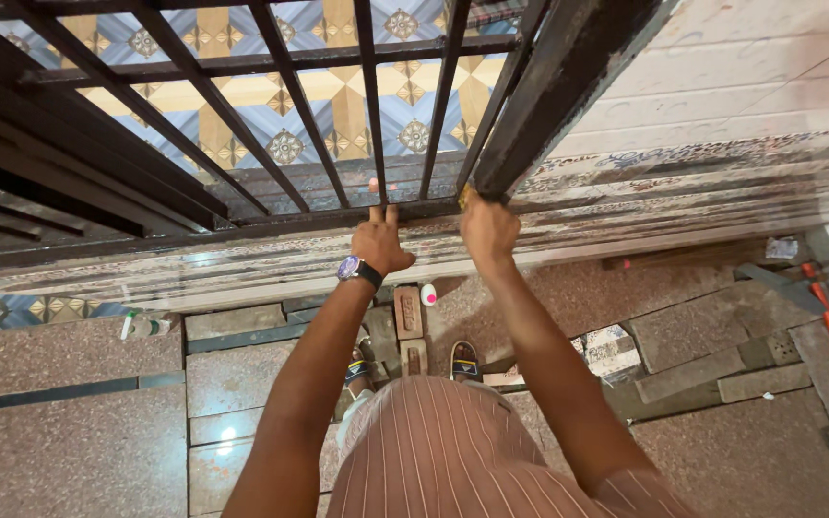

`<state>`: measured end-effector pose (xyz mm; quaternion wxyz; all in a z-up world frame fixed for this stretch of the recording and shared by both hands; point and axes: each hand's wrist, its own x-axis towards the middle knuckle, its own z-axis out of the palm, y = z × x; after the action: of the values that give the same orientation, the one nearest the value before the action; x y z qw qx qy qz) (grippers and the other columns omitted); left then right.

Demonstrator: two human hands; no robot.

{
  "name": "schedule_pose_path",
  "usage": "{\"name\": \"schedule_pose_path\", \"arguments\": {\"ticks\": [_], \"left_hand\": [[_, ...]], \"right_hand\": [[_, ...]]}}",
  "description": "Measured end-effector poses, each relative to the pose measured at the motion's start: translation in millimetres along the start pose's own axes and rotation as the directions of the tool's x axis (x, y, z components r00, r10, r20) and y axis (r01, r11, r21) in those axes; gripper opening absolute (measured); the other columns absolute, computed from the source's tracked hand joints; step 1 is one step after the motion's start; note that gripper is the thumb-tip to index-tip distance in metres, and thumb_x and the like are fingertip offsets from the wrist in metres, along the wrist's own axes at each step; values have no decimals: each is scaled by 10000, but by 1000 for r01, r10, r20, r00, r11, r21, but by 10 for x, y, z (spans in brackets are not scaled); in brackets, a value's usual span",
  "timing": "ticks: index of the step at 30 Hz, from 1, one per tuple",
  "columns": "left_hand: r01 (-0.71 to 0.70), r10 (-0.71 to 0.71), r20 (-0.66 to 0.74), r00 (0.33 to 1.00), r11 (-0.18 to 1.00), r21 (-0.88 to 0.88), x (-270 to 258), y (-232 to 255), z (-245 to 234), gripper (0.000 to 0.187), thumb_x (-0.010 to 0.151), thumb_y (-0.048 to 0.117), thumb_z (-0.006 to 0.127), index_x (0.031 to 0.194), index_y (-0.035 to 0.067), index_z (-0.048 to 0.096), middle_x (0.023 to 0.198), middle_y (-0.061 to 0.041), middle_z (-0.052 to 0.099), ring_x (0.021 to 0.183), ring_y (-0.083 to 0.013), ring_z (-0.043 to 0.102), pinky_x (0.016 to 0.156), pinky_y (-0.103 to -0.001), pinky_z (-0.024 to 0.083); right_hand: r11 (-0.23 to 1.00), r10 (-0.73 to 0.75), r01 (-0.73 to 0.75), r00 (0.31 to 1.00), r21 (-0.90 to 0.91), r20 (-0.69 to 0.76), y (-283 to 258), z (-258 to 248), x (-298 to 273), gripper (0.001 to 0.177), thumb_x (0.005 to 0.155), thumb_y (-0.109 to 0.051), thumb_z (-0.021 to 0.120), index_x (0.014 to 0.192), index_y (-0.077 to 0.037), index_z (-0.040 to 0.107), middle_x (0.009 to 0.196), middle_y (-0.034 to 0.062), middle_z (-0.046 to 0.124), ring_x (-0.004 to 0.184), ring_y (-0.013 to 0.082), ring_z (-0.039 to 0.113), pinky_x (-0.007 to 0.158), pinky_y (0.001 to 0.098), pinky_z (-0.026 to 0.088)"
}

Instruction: The person cleans a metal window grille using a yellow cloth. They wipe the vertical and horizontal bars of the grille, moving the cloth along the metal surfaces to remove dirt.

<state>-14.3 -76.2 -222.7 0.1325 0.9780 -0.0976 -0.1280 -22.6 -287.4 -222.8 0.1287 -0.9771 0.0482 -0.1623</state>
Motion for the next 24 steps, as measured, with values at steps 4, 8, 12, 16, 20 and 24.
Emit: {"name": "schedule_pose_path", "arguments": {"ticks": [4, 8, 12, 16, 20, 24], "left_hand": [[10, -9, -17, 1000, 1000, 10, 37, -52, 111, 1242, 621, 439, 832, 1609, 77, 173, 1668, -326, 15, 1053, -478, 662, 900, -463, 565], [-9, 8, 21, 1000, 998, 64, 59, -66, 142, 1230, 639, 446, 816, 1623, 65, 183, 1650, -370, 60, 1050, -467, 679, 931, -439, 567], [-2, 1, 41, 999, 999, 37, -4, -15, -10, 1285, 621, 440, 823, 1624, 73, 108, 1642, -372, -9, 1039, -488, 659, 898, -440, 563], [-23, 24, -12, 1000, 999, 46, 4, -27, 22, 1272, 618, 432, 817, 1631, 45, 150, 1636, -397, 23, 1012, -484, 683, 912, -442, 567], [-24, 24, 5, 1000, 998, 56, 58, -75, 126, 1153, 619, 427, 816, 1580, 67, 289, 1623, -381, 107, 1038, -487, 674, 895, -471, 574], [-43, 44, -48, 998, 999, 24, 47, -104, 148, 1112, 603, 340, 795, 1569, 51, 326, 1604, -380, 202, 1009, -485, 683, 873, -480, 579]], "right_hand": [[995, 95, -95, 995, 18, -21, -78, 155, 161, 223, 1039, -256, 575, 1040, -169, 780, 710, 186, 712, 670, 387, 718, 615, 517, 568], [996, 73, -73, 997, 56, 9, -58, 70, 85, 231, 974, -226, 581, 1097, -165, 766, 688, 189, 712, 618, 376, 719, 571, 508, 563], [999, 1, -2, 1000, 33, 15, 3, -59, -26, 228, 946, -226, 599, 1081, -185, 778, 679, 192, 712, 627, 382, 716, 576, 514, 552], [1000, 18, -18, 1000, 4, 10, -27, 20, 148, 182, 986, -212, 601, 1044, -191, 772, 732, 174, 717, 694, 370, 720, 629, 498, 564], [998, 42, -39, 997, 49, -70, -55, 47, 133, 176, 963, -212, 619, 1044, -180, 772, 701, 182, 707, 651, 383, 715, 604, 510, 562], [1000, -3, 3, 1000, 21, -25, -49, 0, 110, 196, 876, -194, 645, 1016, -177, 780, 682, 181, 702, 662, 392, 712, 597, 516, 556]]}}
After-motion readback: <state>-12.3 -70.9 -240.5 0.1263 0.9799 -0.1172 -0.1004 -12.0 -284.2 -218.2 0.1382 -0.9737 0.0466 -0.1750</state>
